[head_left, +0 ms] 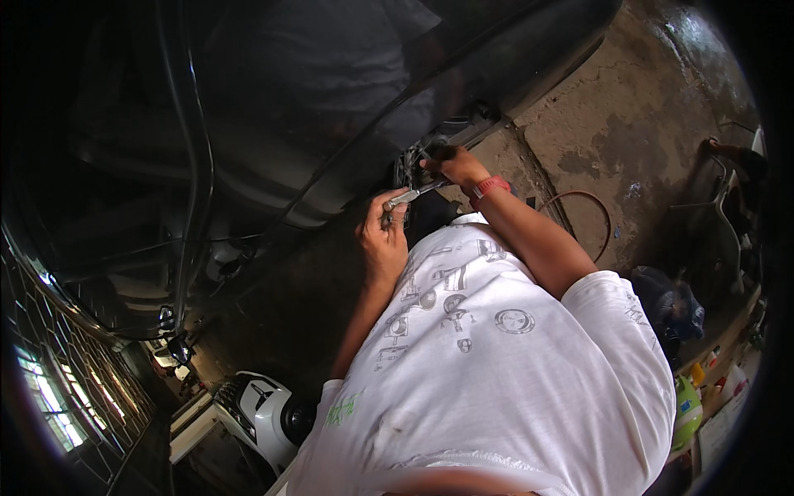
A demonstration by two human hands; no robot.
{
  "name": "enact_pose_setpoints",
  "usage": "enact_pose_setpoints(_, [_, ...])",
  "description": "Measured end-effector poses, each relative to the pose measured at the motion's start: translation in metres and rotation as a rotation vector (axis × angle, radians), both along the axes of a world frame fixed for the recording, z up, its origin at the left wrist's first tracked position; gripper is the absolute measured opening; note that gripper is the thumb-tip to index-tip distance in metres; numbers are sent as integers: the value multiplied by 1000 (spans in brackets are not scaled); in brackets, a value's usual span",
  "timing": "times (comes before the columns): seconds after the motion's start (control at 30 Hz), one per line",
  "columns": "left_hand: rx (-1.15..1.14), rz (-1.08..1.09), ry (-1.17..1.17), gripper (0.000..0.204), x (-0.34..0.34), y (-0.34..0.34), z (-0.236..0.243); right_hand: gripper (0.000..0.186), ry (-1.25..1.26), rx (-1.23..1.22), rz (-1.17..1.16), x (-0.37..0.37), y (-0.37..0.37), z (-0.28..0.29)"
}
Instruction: The person walks through a garage, then uses a wrench to loosen and remove bolts from a car's rear bumper. After removing the bumper cover, the person applies masking tape to the edge of the bumper and marks it with a pen.
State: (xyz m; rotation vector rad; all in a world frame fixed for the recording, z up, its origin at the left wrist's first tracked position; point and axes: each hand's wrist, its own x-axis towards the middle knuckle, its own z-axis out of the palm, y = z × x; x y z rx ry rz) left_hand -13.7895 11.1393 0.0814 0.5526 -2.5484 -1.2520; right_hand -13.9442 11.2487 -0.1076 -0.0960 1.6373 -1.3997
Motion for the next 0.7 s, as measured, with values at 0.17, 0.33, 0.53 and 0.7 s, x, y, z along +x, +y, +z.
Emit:
enact_pose_setpoints(0.17, [17,45,12,16,1,1,-1,61,-109,12,-39,0,-3,-8])
enact_pose_setpoints(0.33, [20,47,7,19,1,2,-2,64,97,-98,41,1,0,7])
enact_pose_setpoints(0.53, [14,67,-13,24,3,2,-2,60,-253,-45,-131,-2,8,10])
enact_pose_setpoints(0.7, [69,105,41,18,3,1,-9,61,-12,3,-5,-4,11,21])
